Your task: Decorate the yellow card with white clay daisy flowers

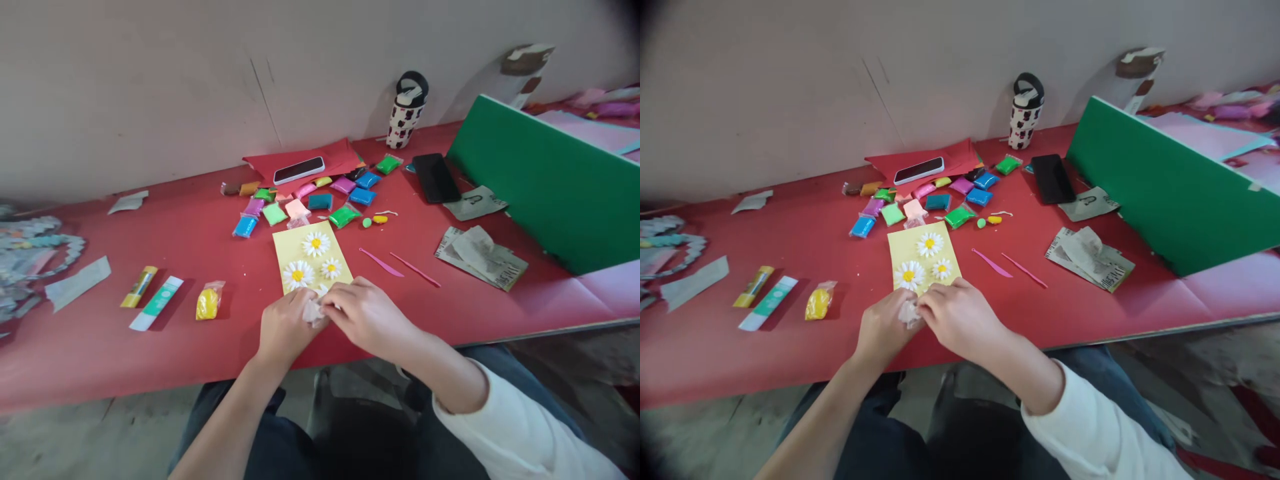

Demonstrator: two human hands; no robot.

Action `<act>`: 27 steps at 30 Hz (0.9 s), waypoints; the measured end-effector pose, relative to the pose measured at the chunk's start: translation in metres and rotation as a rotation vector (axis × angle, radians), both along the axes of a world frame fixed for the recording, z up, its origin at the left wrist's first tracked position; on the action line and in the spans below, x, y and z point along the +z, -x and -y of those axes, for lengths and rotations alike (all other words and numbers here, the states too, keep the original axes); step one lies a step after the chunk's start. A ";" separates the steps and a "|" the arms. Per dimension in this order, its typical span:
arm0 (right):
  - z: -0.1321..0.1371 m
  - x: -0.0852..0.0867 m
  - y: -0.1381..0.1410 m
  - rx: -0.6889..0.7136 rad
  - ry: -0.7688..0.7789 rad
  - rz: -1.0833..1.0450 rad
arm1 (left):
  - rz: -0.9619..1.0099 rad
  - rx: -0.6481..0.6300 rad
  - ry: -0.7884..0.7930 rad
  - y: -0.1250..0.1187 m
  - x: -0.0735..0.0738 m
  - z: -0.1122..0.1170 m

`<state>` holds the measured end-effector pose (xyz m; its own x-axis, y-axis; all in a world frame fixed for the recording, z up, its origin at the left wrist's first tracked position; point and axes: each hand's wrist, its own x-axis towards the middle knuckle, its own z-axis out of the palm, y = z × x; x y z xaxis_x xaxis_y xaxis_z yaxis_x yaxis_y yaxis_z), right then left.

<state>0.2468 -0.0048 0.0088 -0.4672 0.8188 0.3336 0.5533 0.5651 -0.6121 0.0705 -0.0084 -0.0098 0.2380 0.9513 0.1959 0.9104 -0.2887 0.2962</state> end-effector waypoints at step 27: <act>-0.003 -0.024 -0.001 -0.186 0.759 -0.865 | 0.065 -0.216 -0.362 0.037 -0.003 0.005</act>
<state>0.2473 -0.0016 -0.0150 -0.1755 0.9767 -0.1232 -0.1786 -0.1546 -0.9717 0.0338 -0.0133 -0.0125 0.4004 0.7481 0.5292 0.8006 -0.5666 0.1951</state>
